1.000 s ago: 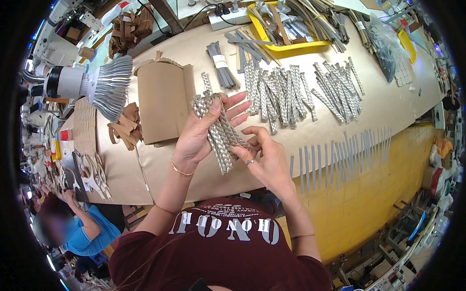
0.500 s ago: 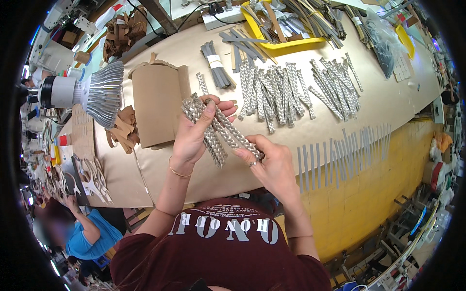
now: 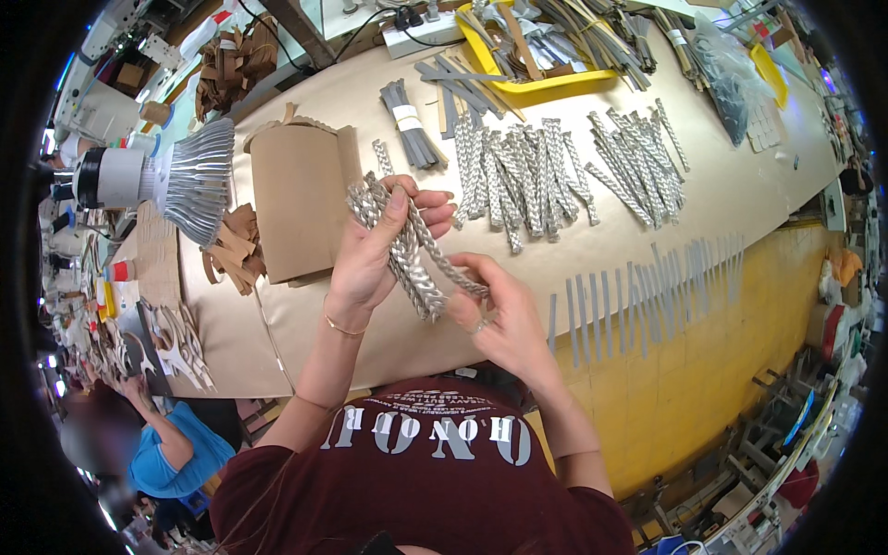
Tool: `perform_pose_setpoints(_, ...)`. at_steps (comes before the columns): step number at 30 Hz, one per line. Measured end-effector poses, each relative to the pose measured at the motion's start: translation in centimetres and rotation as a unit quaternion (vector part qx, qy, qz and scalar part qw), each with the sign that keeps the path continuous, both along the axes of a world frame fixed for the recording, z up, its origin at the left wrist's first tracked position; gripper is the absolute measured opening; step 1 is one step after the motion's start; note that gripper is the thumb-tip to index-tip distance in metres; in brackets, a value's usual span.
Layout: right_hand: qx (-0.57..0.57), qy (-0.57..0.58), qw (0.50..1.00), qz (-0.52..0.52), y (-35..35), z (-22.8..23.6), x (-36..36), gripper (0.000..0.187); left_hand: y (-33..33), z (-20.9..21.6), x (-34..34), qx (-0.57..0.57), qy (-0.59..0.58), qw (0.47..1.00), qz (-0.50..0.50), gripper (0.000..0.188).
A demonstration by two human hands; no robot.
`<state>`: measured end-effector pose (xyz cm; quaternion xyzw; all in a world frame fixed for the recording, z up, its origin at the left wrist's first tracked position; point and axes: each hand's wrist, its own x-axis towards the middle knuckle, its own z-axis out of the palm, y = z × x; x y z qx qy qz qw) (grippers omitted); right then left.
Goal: The person sorts and aligns multiple silver braided cords on a workbench. They pick up individual cords, straighten them, and place them in neat rows alongside other cords and cardboard pieces.
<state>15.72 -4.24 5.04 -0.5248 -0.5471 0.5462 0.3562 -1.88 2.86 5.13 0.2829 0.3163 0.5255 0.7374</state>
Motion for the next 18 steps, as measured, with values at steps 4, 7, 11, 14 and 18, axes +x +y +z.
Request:
perform_pose_setpoints(4, 0.048, 0.051, 0.995, 0.065, 1.5, 0.1, 0.4, 0.046, 0.0, 0.2, -0.2, 0.020, 0.040, 0.999, -0.012, 0.027)
perform_pose_setpoints(7, 0.026, 0.116, 0.991, 0.054, 1.6, -0.6, -0.1, 0.041, -0.3, 0.2, -0.1, 0.024, 0.073, 0.997, -0.026, 0.027)
perform_pose_setpoints(11, -0.167, 0.082, 0.977, 0.107, 1.6, -1.0, -1.2, 0.043, -0.7, 0.2, 0.8, 0.015, 0.024, 0.996, -0.085, 0.028)
perform_pose_setpoints(14, -0.110, 0.089, 0.983, 0.117, 1.2, -0.2, -2.0, 0.050, -0.9, 0.3, 0.4, 0.000, 0.035, 0.999, -0.029, 0.028)
perform_pose_setpoints(18, -0.094, 0.147, 0.973, 0.149, 0.4, 0.4, -2.0, 0.050, -2.4, 0.3, 0.1, -0.066, -0.004, 0.997, 0.038, 0.024)
